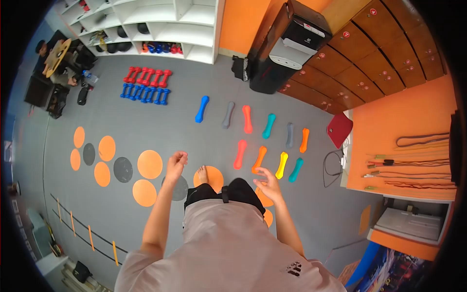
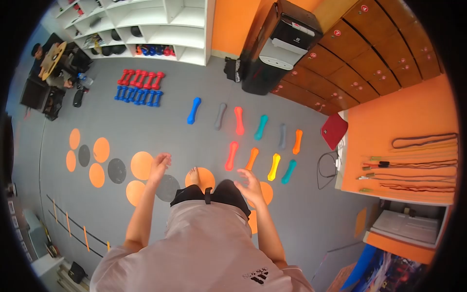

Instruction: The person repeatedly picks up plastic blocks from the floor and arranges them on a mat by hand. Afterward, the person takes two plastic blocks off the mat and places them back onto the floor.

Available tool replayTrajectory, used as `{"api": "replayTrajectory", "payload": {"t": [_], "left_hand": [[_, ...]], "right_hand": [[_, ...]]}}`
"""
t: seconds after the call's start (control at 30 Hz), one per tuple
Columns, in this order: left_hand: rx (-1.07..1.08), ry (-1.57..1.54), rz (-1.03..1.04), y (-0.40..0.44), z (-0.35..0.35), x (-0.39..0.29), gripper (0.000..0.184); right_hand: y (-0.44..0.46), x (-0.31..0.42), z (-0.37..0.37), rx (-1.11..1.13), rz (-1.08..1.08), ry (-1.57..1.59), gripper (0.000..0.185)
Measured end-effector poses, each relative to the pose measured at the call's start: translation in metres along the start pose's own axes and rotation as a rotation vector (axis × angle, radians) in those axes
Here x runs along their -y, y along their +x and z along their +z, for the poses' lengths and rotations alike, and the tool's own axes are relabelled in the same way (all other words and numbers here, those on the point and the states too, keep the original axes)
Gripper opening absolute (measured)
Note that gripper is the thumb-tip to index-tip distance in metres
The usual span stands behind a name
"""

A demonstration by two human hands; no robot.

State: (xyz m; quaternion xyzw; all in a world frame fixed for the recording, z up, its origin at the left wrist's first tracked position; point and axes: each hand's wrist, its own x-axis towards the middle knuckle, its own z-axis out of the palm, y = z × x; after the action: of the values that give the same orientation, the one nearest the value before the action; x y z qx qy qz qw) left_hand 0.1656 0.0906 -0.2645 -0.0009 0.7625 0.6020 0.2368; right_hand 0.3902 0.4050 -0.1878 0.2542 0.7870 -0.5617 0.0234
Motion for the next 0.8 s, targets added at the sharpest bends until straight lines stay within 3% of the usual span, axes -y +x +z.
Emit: {"api": "replayTrajectory", "payload": {"t": [0.13,0.37,0.4,0.47,0.5,0.53,0.6,0.63,0.67,0.73,0.77,0.8], "left_hand": [[0.205,0.411,-0.018,0.104,-0.015,-0.014,0.023],[0.074,0.42,-0.217,0.236,-0.015,0.059,0.022],[0.061,0.445,-0.292,0.249,-0.015,0.074,0.022],[0.077,0.535,-0.253,0.282,-0.012,0.13,0.021],[0.044,0.49,-0.344,0.301,-0.011,0.183,0.021],[0.057,0.547,-0.504,0.323,-0.001,0.196,0.023],[0.136,0.309,-0.731,0.383,0.023,0.231,0.025],[0.131,0.337,-0.898,0.42,0.042,0.248,0.027],[0.158,0.381,-0.782,0.448,0.056,0.287,0.028],[0.27,0.492,-0.78,0.51,0.089,0.368,0.032],[0.398,0.733,-0.614,0.542,0.105,0.413,0.03],[0.601,1.002,-0.475,0.576,0.117,0.469,0.032]], "right_hand": [[0.047,0.01,-0.001,-0.094,0.109,-0.045,0.042],[0.207,-0.02,-0.01,0.092,0.268,-0.091,0.038],[0.233,-0.04,-0.007,0.131,0.312,-0.086,0.037],[0.3,-0.1,0.014,0.116,0.29,-0.072,0.03],[0.341,-0.128,0.025,0.167,0.319,-0.143,0.028],[0.37,-0.155,0.037,0.227,0.364,-0.211,0.027],[0.434,-0.216,0.068,0.343,0.47,-0.33,0.023],[0.46,-0.258,0.09,0.375,0.503,-0.367,0.023],[0.485,-0.301,0.113,0.409,0.536,-0.405,0.024],[0.531,-0.383,0.156,0.485,0.551,-0.483,0.024],[0.558,-0.409,0.175,0.519,0.633,-0.484,0.03],[0.579,-0.457,0.197,0.495,0.523,-0.483,0.033]]}}
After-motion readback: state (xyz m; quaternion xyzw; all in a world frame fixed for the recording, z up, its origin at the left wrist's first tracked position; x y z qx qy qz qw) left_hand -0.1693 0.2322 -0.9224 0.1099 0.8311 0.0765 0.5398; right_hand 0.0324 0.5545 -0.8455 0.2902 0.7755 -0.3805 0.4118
